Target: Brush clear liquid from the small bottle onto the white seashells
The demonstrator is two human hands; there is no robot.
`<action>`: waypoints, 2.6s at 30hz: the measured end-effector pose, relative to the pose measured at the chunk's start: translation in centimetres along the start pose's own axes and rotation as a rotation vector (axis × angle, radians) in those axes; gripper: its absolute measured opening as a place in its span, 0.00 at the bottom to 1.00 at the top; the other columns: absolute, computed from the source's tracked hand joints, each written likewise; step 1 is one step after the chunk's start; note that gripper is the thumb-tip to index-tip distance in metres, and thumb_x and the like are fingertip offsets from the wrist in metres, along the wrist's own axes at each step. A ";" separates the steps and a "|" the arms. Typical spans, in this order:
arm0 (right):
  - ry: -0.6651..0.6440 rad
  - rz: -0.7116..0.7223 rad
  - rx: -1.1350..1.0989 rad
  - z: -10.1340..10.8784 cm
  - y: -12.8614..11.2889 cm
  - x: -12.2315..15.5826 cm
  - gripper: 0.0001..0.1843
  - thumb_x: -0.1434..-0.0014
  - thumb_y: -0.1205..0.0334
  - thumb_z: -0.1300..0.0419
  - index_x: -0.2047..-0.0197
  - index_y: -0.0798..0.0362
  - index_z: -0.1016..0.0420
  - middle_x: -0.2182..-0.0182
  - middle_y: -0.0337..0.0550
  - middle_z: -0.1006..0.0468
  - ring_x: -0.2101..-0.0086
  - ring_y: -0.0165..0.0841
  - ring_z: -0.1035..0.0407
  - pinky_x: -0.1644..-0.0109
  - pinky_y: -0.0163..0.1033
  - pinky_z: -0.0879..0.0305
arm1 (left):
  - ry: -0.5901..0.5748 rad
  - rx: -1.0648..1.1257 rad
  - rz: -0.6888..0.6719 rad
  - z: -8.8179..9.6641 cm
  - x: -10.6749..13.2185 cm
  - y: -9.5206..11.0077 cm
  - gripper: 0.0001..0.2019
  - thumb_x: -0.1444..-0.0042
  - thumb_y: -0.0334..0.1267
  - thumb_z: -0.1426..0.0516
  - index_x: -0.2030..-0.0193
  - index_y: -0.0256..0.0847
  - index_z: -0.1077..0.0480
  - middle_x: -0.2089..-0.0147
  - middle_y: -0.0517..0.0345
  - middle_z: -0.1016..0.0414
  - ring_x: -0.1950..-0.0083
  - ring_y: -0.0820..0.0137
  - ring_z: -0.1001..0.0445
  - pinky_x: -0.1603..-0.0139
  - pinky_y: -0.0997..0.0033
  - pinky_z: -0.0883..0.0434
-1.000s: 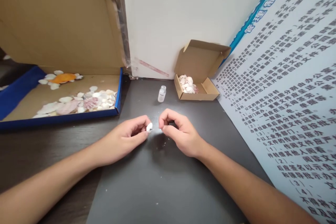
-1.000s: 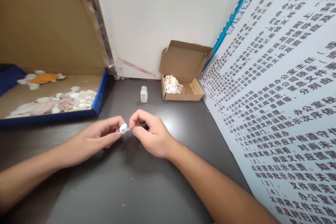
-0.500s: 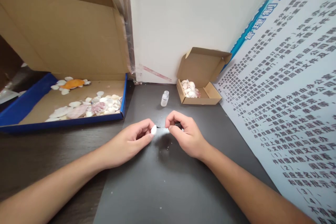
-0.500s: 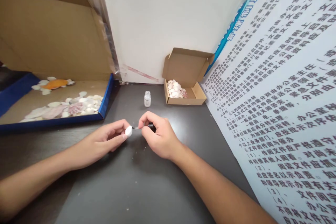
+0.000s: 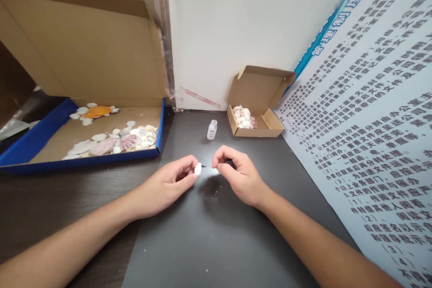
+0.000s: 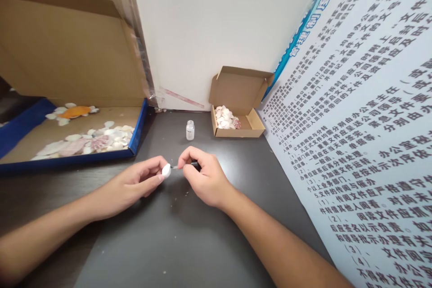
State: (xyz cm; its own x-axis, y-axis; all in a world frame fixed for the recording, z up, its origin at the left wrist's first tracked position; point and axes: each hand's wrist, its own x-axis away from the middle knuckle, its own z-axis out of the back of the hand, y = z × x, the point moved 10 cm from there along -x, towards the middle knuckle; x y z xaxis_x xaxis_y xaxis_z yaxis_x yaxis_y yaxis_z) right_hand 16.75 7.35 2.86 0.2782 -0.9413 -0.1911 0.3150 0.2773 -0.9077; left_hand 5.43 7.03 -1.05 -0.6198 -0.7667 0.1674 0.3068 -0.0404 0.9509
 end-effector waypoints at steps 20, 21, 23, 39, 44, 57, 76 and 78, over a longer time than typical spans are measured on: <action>0.036 0.038 0.082 0.2 -0.4 0.0 0.05 0.44 0.69 0.49 0.67 0.54 0.32 0.73 0.36 0.32 0.72 0.27 0.40 0.67 0.32 0.44 | 0.005 -0.007 -0.013 0.0 0.0 0.2 0.13 0.36 0.49 0.50 0.63 0.41 0.41 0.74 0.68 0.45 0.74 0.76 0.48 0.73 0.75 0.46; 0.048 0.036 0.111 0.4 -0.4 0.0 0.05 0.44 0.69 0.48 0.67 0.54 0.32 0.73 0.36 0.32 0.72 0.27 0.40 0.67 0.32 0.44 | 0.004 -0.009 -0.014 0.0 0.0 0.1 0.13 0.36 0.49 0.50 0.63 0.41 0.41 0.73 0.68 0.45 0.74 0.76 0.48 0.73 0.75 0.46; 0.043 0.033 0.087 0.4 -0.3 0.0 0.05 0.44 0.69 0.49 0.67 0.54 0.32 0.73 0.36 0.32 0.72 0.27 0.40 0.67 0.32 0.44 | 0.001 -0.009 -0.017 0.0 0.0 0.1 0.13 0.36 0.49 0.50 0.63 0.41 0.41 0.73 0.67 0.45 0.73 0.76 0.48 0.73 0.75 0.45; 0.023 0.013 0.149 0.0 -0.2 0.1 0.06 0.44 0.69 0.48 0.67 0.53 0.31 0.72 0.37 0.31 0.71 0.27 0.40 0.67 0.32 0.44 | 0.009 -0.026 -0.005 0.0 0.0 0.1 0.14 0.36 0.51 0.50 0.63 0.41 0.41 0.74 0.67 0.45 0.74 0.76 0.48 0.73 0.75 0.45; -0.029 0.013 0.082 -0.5 -0.1 0.1 0.06 0.44 0.69 0.49 0.68 0.53 0.31 0.74 0.36 0.32 0.72 0.27 0.40 0.66 0.31 0.44 | 0.007 -0.010 0.001 0.1 0.0 0.1 0.15 0.36 0.51 0.50 0.63 0.41 0.40 0.74 0.67 0.44 0.74 0.76 0.47 0.73 0.75 0.45; -0.009 0.001 0.055 -0.2 0.1 0.1 0.06 0.45 0.69 0.49 0.69 0.54 0.31 0.74 0.36 0.33 0.73 0.26 0.41 0.68 0.31 0.45 | 0.014 0.030 -0.010 0.2 -0.1 0.0 0.14 0.38 0.50 0.48 0.63 0.41 0.39 0.75 0.68 0.45 0.75 0.76 0.48 0.74 0.75 0.47; 0.024 -0.013 0.015 0.1 0.2 0.1 0.06 0.45 0.68 0.49 0.69 0.54 0.32 0.75 0.36 0.35 0.73 0.26 0.42 0.68 0.32 0.45 | 0.042 0.072 -0.071 0.4 -0.1 0.4 0.11 0.37 0.45 0.47 0.63 0.39 0.38 0.75 0.69 0.45 0.74 0.77 0.49 0.72 0.74 0.47; 0.060 -0.014 0.117 0.5 0.2 0.0 0.05 0.45 0.69 0.48 0.69 0.54 0.32 0.74 0.36 0.34 0.73 0.26 0.42 0.68 0.32 0.46 | 0.037 0.076 -0.076 0.4 -0.1 0.4 0.11 0.36 0.45 0.47 0.63 0.39 0.38 0.75 0.69 0.44 0.74 0.77 0.48 0.72 0.75 0.46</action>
State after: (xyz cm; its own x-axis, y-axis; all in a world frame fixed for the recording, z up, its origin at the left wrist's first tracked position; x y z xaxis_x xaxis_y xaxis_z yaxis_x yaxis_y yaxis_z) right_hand 17.29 7.47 2.82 0.2193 -0.9541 -0.2041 0.4229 0.2815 -0.8613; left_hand 5.36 7.31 -0.55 -0.6117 -0.7864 0.0860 0.2038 -0.0516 0.9777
